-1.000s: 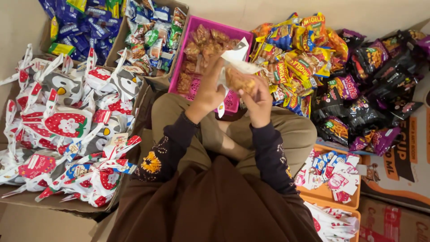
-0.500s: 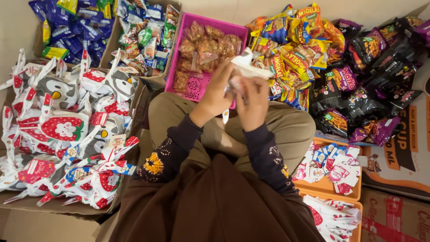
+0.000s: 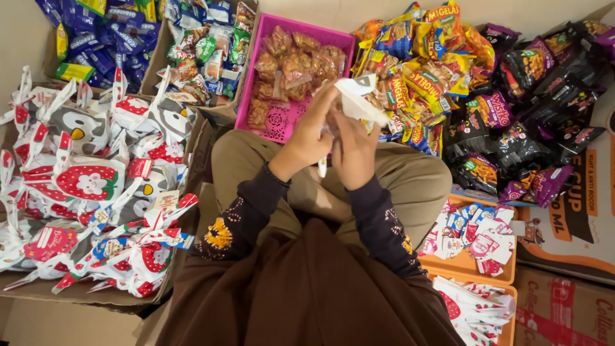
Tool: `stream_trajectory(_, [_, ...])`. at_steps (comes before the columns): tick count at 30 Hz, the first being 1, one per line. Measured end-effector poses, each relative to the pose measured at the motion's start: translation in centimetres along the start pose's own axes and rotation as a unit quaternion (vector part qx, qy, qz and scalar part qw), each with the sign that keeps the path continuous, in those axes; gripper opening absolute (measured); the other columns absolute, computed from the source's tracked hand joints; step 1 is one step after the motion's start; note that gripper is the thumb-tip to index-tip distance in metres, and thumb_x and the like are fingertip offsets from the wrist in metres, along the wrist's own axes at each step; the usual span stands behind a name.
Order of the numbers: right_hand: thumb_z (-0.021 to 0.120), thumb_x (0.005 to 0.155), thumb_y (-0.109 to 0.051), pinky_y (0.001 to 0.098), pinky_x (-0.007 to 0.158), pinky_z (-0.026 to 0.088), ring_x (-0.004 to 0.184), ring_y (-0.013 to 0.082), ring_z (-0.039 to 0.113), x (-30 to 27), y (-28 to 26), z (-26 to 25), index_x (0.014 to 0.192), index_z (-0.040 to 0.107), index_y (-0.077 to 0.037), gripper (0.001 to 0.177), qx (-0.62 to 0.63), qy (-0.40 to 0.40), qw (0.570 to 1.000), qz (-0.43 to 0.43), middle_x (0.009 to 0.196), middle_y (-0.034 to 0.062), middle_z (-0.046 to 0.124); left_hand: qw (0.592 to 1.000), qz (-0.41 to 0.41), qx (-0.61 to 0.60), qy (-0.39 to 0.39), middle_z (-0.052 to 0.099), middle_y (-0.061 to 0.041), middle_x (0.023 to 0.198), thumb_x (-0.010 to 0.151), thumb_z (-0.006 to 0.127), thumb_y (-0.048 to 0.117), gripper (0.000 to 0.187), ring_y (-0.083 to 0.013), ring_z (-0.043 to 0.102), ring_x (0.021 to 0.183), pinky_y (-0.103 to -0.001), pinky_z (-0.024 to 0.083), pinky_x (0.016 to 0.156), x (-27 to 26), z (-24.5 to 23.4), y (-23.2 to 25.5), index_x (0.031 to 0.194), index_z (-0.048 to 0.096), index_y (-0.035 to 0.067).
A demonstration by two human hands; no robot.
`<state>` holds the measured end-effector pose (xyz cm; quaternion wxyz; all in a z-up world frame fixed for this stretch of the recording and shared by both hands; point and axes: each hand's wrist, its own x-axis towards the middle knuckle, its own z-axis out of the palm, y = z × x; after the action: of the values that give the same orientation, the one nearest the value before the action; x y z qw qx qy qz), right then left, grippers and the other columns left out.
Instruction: Packing various snack packets into small decorative gift bags while sitting on the floor
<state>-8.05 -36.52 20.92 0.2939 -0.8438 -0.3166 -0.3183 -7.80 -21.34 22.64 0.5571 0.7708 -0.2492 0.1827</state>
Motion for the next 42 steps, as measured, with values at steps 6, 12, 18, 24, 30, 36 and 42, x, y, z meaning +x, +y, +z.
stream_trajectory(6, [0.053,0.093,0.006,0.0512,0.121,0.017,0.116,0.0292,0.066,0.2,-0.6,-1.0,0.144,0.059,-0.004,0.052,0.039,0.038,0.998,0.031,0.127,0.0143,0.071,0.999,0.05,-0.003,0.019,0.028,-0.024,0.164,0.065,0.041,-0.029,0.105,-0.0425,0.027,0.154,-0.054,0.022,0.128,-1.3,0.1,-1.2,0.163,0.024,0.004])
stream_trajectory(12, [0.054,0.097,0.006,0.0538,0.1,0.048,0.113,0.0417,0.068,0.7,-0.5,-0.8,0.138,0.061,-0.002,0.042,0.135,-0.014,0.988,0.079,0.129,0.0191,0.07,0.997,0.075,-0.001,0.034,0.027,-0.024,0.165,0.07,0.045,-0.029,0.101,-0.0432,0.025,0.154,-0.056,0.023,0.128,-0.2,0.2,-0.2,0.163,0.022,0.005])
stream_trajectory(18, [0.087,0.09,-0.01,0.0376,0.079,0.053,0.081,0.0223,0.068,-1.5,2.4,1.1,0.113,0.053,-0.006,0.041,0.214,0.166,0.937,0.222,0.094,0.0058,0.065,0.998,0.027,0.024,0.056,0.036,-0.023,0.16,0.078,0.054,-0.023,0.09,-0.0389,0.034,0.151,-0.05,0.022,0.13,-1.2,-0.3,-1.0,0.16,0.027,0.002])
stream_trajectory(24, [0.086,0.089,-0.004,0.0446,0.078,0.058,0.098,0.0418,0.07,-1.0,1.8,2.0,0.122,0.059,0.007,0.045,0.206,0.097,0.959,0.171,0.106,0.0237,0.065,0.992,0.031,0.109,0.057,0.043,-0.026,0.155,0.081,0.06,-0.017,0.077,-0.0422,0.041,0.146,-0.052,0.032,0.125,-1.8,-1.0,-0.1,0.153,0.039,-0.001])
stream_trajectory(30, [0.063,0.103,-0.028,0.0338,0.034,0.052,0.04,0.0246,0.064,2.2,2.3,3.0,0.088,0.063,-0.002,0.03,0.518,0.07,0.68,0.514,0.063,0.015,0.065,0.966,-0.055,0.249,0.049,0.047,-0.015,0.149,0.084,0.064,0.003,0.064,-0.0339,0.051,0.138,-0.044,0.04,0.12,-4.0,-2.6,-1.9,0.145,0.05,0.011])
stream_trajectory(36, [0.065,0.102,-0.038,0.0321,0.039,0.057,0.049,0.0246,0.068,2.4,2.4,6.1,0.093,0.069,0.001,0.041,0.523,0.067,0.674,0.518,0.077,0.0176,0.071,0.98,-0.064,0.141,0.124,0.061,-0.016,0.121,0.101,0.048,0.017,0.021,-0.0388,0.059,0.122,-0.048,0.043,0.107,-5.1,-7.9,-6.7,0.112,0.066,0.012])
stream_trajectory(42, [0.067,0.102,-0.022,0.0295,0.038,0.053,0.046,0.023,0.066,3.5,3.2,6.6,0.096,0.068,0.0,0.023,0.501,0.06,0.708,0.494,0.074,0.0181,0.07,0.89,-0.241,0.294,0.252,0.067,-0.01,0.106,0.09,0.065,0.019,0.021,-0.0329,0.068,0.105,-0.042,0.055,0.092,-8.0,-13.5,-20.3,0.11,0.065,0.016])
